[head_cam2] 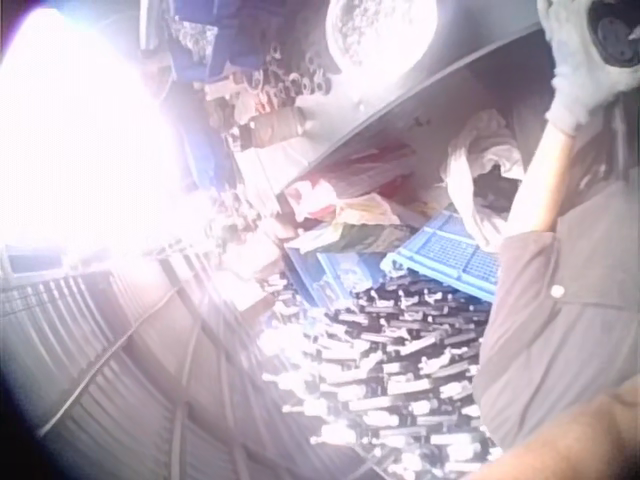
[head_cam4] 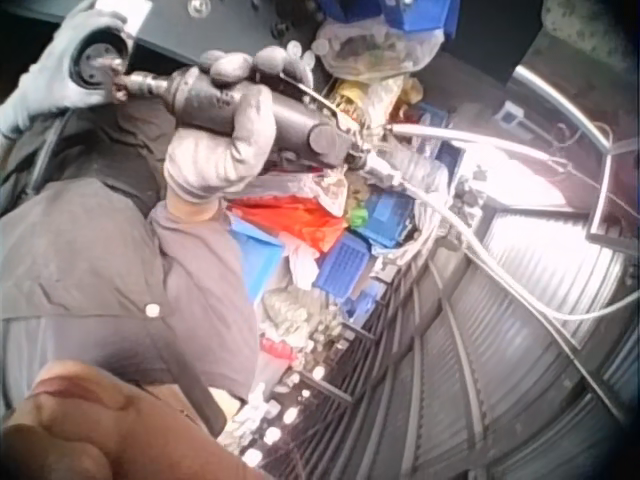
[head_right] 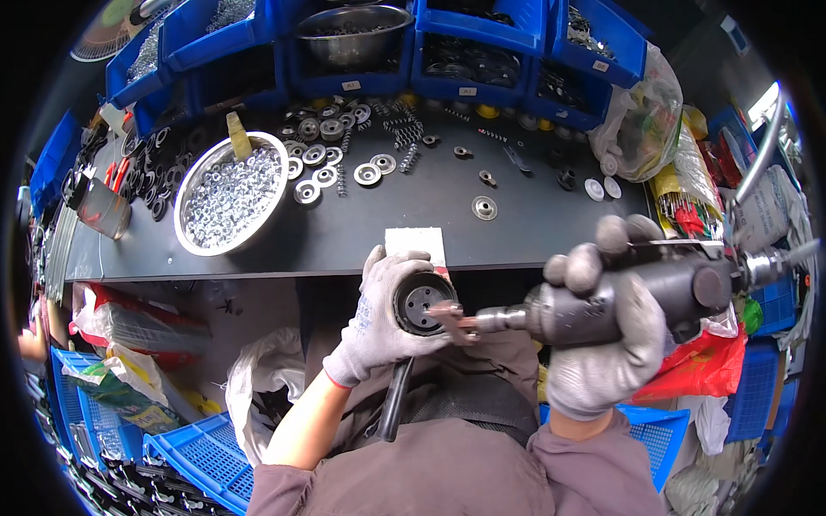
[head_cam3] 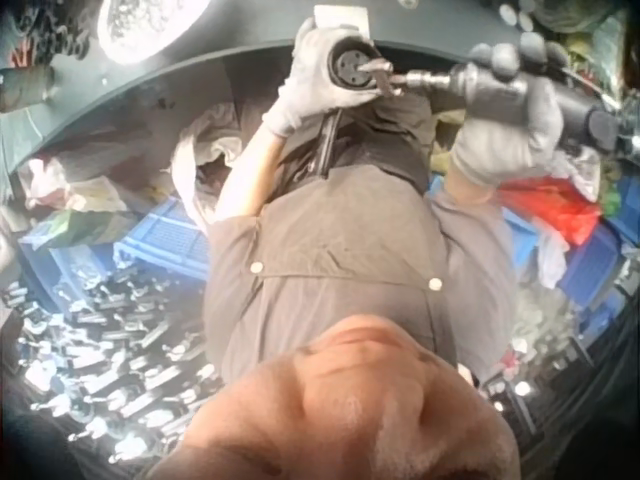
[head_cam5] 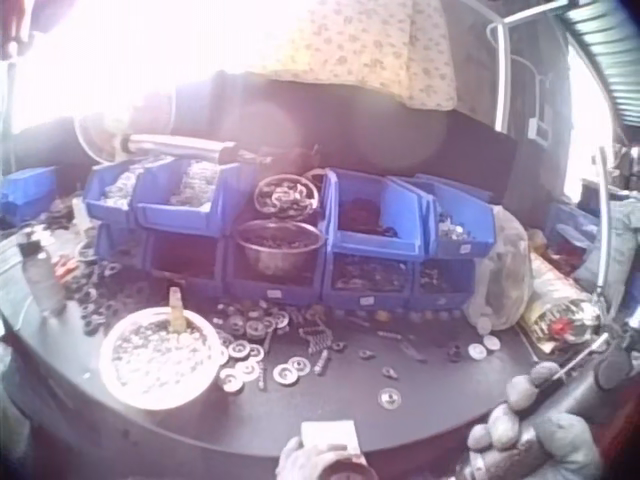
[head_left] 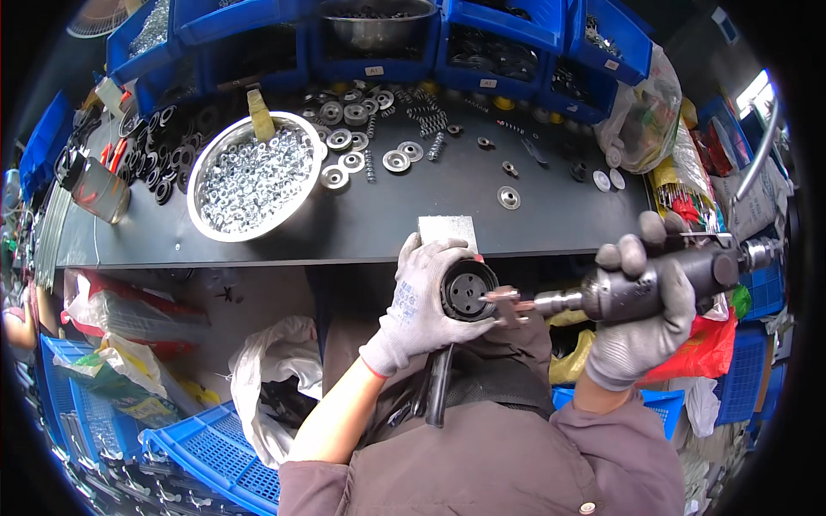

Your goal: The person assembles a caulking gun by fitting together handle and trigger components with washers and springs, securing parts with a pneumatic tool, and attaching a metal tube and cap to the handle assembly.

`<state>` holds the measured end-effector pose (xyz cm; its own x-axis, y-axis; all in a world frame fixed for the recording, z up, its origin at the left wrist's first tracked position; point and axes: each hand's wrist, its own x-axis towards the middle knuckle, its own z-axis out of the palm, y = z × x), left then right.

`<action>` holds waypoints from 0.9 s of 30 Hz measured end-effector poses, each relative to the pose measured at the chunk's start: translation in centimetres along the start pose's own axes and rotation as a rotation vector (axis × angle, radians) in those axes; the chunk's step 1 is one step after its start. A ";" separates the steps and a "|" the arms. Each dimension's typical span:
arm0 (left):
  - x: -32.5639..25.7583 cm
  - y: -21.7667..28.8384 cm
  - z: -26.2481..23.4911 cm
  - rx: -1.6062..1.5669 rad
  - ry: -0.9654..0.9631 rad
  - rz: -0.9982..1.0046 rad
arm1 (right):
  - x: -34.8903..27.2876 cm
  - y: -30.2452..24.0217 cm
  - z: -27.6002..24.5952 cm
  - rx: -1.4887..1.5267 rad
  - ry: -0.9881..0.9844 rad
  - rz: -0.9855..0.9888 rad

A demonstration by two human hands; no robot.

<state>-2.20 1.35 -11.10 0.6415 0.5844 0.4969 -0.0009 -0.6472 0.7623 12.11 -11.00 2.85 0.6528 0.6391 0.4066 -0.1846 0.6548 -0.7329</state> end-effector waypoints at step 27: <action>0.5 0.2 -0.4 -0.037 -0.064 -0.077 | -0.4 2.8 1.1 -0.159 -0.142 0.067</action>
<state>-2.16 1.69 -10.52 0.6886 0.5986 0.4093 0.0231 -0.5822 0.8127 10.52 -9.00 1.19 0.5307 0.7368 0.4189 -0.0980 0.5443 -0.8331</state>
